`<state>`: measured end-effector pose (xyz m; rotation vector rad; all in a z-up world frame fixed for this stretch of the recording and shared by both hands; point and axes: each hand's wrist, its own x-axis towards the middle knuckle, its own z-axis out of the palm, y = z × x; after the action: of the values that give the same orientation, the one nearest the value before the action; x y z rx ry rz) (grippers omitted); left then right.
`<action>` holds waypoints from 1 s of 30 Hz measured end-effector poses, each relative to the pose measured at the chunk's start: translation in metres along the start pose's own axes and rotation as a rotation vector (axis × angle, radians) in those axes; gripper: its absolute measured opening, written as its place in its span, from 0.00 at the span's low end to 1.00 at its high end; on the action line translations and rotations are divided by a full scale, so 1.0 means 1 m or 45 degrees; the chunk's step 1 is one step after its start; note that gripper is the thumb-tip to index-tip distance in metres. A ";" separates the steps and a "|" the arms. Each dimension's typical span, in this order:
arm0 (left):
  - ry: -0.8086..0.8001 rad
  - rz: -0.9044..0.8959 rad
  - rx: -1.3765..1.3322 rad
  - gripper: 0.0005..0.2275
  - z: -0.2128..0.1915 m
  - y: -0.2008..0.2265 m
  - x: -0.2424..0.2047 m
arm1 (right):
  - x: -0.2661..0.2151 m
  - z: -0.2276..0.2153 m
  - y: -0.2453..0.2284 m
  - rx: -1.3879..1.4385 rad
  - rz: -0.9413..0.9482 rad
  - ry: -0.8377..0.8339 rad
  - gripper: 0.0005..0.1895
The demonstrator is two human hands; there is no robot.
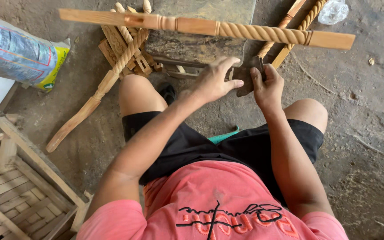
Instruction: The person sands carved wooden furniture legs by hand using a piece of sandpaper.
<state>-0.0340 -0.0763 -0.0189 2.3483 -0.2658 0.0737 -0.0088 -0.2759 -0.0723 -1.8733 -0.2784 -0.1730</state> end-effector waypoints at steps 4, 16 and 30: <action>-0.100 0.102 0.217 0.29 -0.041 -0.012 0.000 | 0.005 -0.007 -0.003 -0.222 -0.187 0.030 0.08; 0.681 -0.285 -0.681 0.14 -0.105 -0.090 -0.143 | 0.033 0.012 0.021 -0.378 -0.308 -0.223 0.09; -0.798 0.357 -1.509 0.30 -0.131 0.136 -0.171 | 0.025 0.015 0.016 -0.387 -0.196 -0.073 0.11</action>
<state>-0.2265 -0.0495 0.1462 1.0858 -0.7071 -0.5468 0.0196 -0.2637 -0.0854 -2.1603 -0.4566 -0.2791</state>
